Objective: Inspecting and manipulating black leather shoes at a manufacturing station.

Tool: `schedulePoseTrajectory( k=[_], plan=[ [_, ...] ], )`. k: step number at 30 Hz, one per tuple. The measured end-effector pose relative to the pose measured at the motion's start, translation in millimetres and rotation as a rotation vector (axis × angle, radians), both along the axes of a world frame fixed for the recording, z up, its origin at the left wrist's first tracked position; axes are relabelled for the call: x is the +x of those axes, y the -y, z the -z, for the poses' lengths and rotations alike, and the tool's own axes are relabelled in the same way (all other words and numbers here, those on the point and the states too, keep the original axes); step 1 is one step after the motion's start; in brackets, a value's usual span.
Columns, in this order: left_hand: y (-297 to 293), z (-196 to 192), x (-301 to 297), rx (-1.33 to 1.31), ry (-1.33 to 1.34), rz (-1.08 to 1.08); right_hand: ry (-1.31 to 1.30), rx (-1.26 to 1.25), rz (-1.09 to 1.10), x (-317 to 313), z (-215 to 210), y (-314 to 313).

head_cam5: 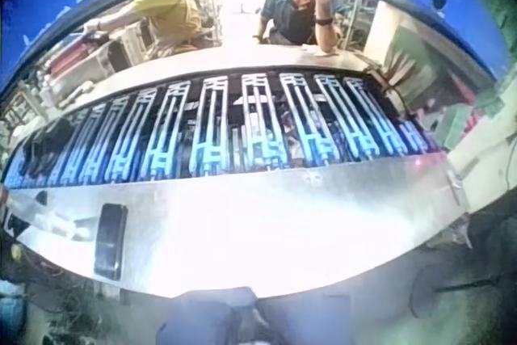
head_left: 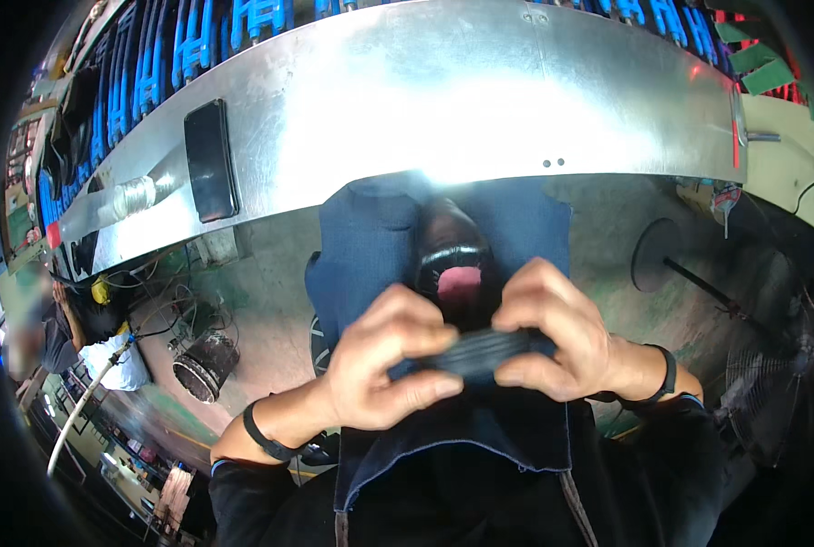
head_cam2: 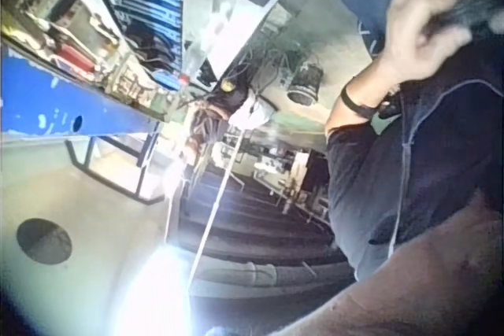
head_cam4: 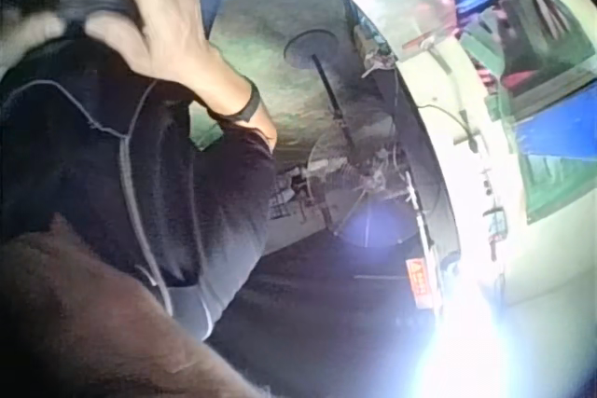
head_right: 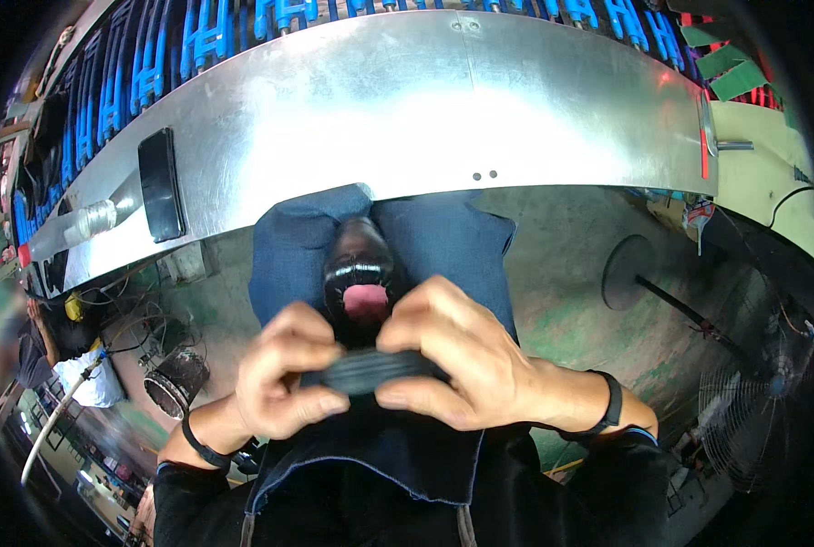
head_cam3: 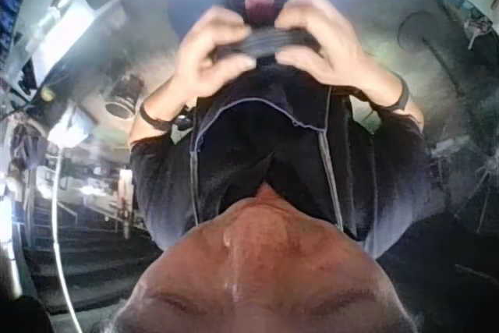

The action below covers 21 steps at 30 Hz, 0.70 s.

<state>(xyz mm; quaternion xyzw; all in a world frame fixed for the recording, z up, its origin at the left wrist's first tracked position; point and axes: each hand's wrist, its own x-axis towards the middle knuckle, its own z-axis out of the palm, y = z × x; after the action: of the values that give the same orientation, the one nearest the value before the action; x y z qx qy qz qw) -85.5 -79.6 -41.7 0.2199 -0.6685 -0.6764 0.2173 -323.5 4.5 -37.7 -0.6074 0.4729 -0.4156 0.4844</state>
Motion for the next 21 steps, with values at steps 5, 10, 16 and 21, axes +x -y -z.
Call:
schedulePoseTrajectory(
  k=[5, 10, 16, 21],
  plan=[
    [21.3, 14.7, -8.4, 0.201, 0.191, -0.065, -0.102, 0.178, 0.104, 6.0, 17.1, 24.3],
    [34.4, 8.9, -16.9, -0.001, 0.361, 0.004, -0.277, 0.191, 0.111, 7.9, 21.5, 27.2],
    [41.9, 31.3, -13.8, 0.239, 0.193, -0.124, -0.17, 0.417, 0.293, 16.8, 17.1, 37.0],
    [-7.4, -14.4, -15.5, -0.261, 0.144, -0.113, 0.526, 0.45, 0.115, 10.1, 15.1, 2.0]
  ],
)
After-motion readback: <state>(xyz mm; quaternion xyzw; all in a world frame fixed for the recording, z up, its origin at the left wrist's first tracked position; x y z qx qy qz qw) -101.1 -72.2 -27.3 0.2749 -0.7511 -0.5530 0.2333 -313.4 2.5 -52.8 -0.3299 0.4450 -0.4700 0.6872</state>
